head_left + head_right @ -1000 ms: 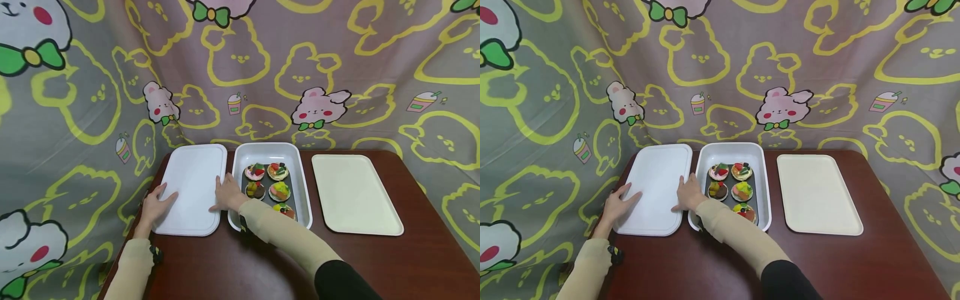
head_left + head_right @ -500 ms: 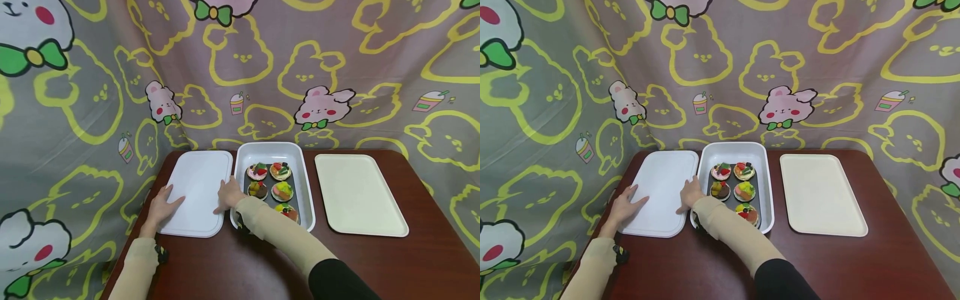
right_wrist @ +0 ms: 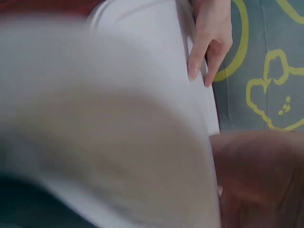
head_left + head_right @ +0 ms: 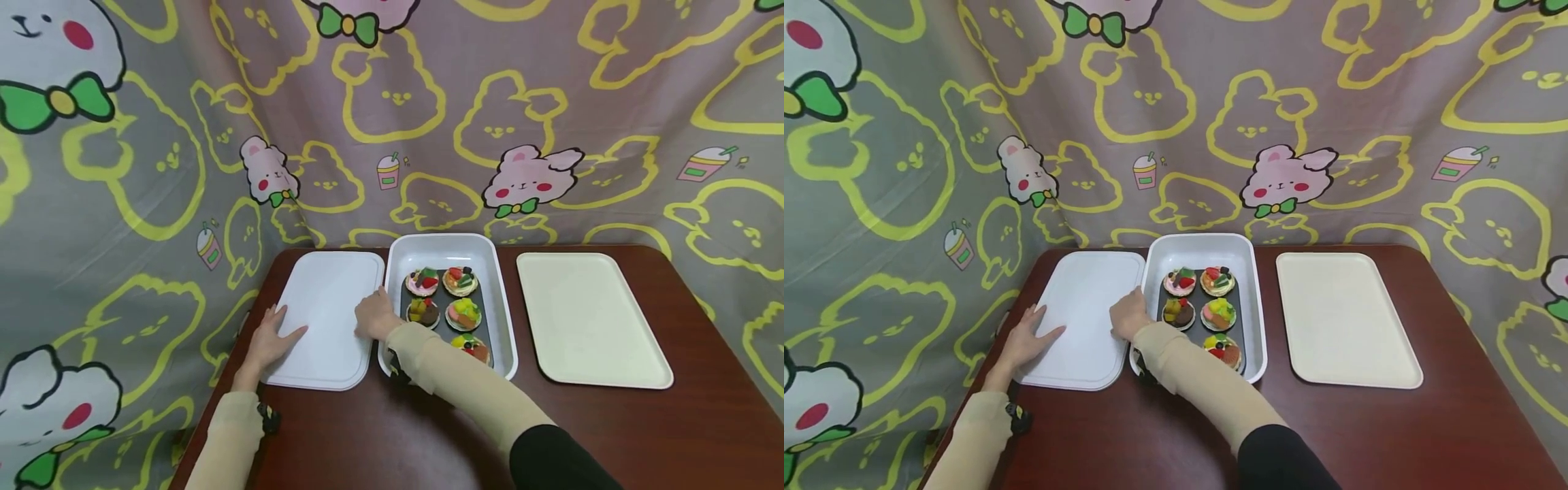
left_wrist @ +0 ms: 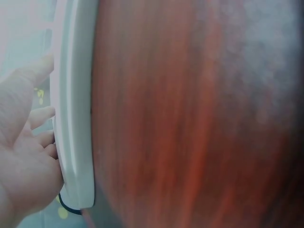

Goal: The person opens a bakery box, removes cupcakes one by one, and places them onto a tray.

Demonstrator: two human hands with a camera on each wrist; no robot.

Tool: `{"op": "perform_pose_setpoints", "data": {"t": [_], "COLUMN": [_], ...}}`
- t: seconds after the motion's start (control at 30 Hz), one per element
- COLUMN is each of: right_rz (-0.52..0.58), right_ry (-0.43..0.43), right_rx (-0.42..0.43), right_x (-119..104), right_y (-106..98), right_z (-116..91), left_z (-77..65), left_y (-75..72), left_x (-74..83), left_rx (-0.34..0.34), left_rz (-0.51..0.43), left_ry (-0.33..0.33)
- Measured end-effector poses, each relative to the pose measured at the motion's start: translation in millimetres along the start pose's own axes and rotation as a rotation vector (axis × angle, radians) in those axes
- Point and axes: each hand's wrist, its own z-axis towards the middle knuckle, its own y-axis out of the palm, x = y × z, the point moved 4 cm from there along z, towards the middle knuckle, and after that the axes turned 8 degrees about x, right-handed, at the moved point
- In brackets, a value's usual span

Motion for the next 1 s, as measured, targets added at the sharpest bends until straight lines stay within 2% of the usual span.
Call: {"op": "perform_pose_setpoints", "data": {"t": [0.13, 0.23, 0.33, 0.5, 0.63, 0.77, 1.0], "right_rz": [0.173, 0.321, 0.436, 0.577, 0.637, 0.645, 0.639], "right_ry": [0.01, -0.002, -0.039, -0.063, -0.049, -0.015, 0.048], "right_rx": [0.096, 0.177, 0.237, 0.269, 0.305, 0.314, 0.304], "right_x": [13, 29, 50, 91, 120, 144, 179], "right_y": [-10, -22, -33, -38, -32, -23, -5], "right_z": [-1, -3, -9, -24, -36, -47, -63], "left_z": [-2.4, -5.3, -10.0, -23.6, -38.7, -54.7, -82.5], "left_y": [-1.8, -3.8, -4.3, -0.8, 8.9, 22.0, 45.3], "left_x": [5.7, 16.0, 33.6, 75.5, 106.6, 132.0, 164.9], "left_rx": [0.001, 0.001, 0.037, 0.116, 0.127, 0.11, 0.065], "left_rz": [0.073, 0.164, 0.21, 0.193, 0.177, 0.152, 0.125], "left_ry": [0.046, 0.118, 0.2, 0.307, 0.38, 0.447, 0.552]}}
